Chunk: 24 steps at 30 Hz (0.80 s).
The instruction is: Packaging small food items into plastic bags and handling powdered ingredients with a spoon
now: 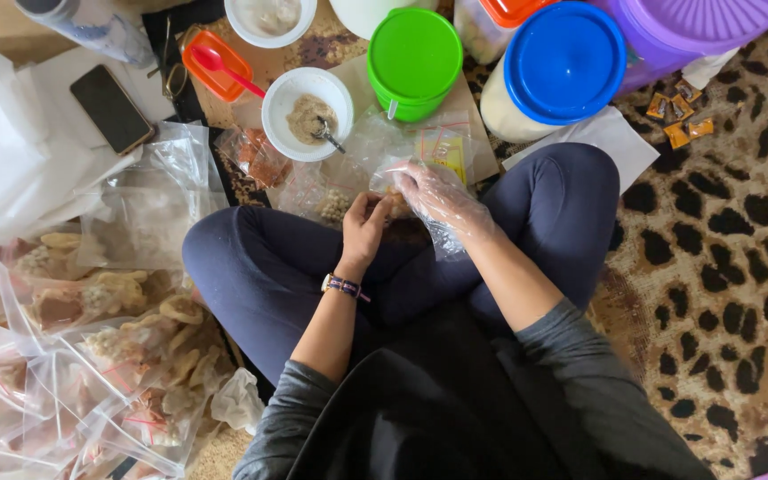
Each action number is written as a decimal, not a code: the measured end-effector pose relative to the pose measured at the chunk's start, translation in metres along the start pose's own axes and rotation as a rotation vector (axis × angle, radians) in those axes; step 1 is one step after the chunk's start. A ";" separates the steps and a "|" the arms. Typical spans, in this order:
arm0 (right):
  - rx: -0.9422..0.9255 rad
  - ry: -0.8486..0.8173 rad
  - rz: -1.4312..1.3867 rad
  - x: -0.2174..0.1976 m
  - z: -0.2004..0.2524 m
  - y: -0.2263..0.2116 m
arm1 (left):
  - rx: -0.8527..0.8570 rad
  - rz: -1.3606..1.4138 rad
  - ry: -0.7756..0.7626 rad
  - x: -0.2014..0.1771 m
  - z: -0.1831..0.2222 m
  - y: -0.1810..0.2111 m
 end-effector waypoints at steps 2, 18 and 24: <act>-0.032 0.009 0.025 -0.005 0.007 -0.007 | 0.027 -0.025 0.014 0.000 -0.003 -0.008; -0.004 0.211 -0.340 -0.029 0.051 -0.013 | 0.035 0.040 0.068 -0.007 0.023 0.041; 0.014 0.358 -0.618 -0.017 0.016 0.002 | 0.266 -0.721 0.069 -0.073 -0.043 0.072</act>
Point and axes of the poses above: each hand's wrist, its own z-axis away from the middle knuckle, its own x-axis out of the palm, y = z × x, the point moved 10 cm from there along -z, towards the middle knuckle, and after that the axes turned 1 degree about x, right-handed, at the moved point
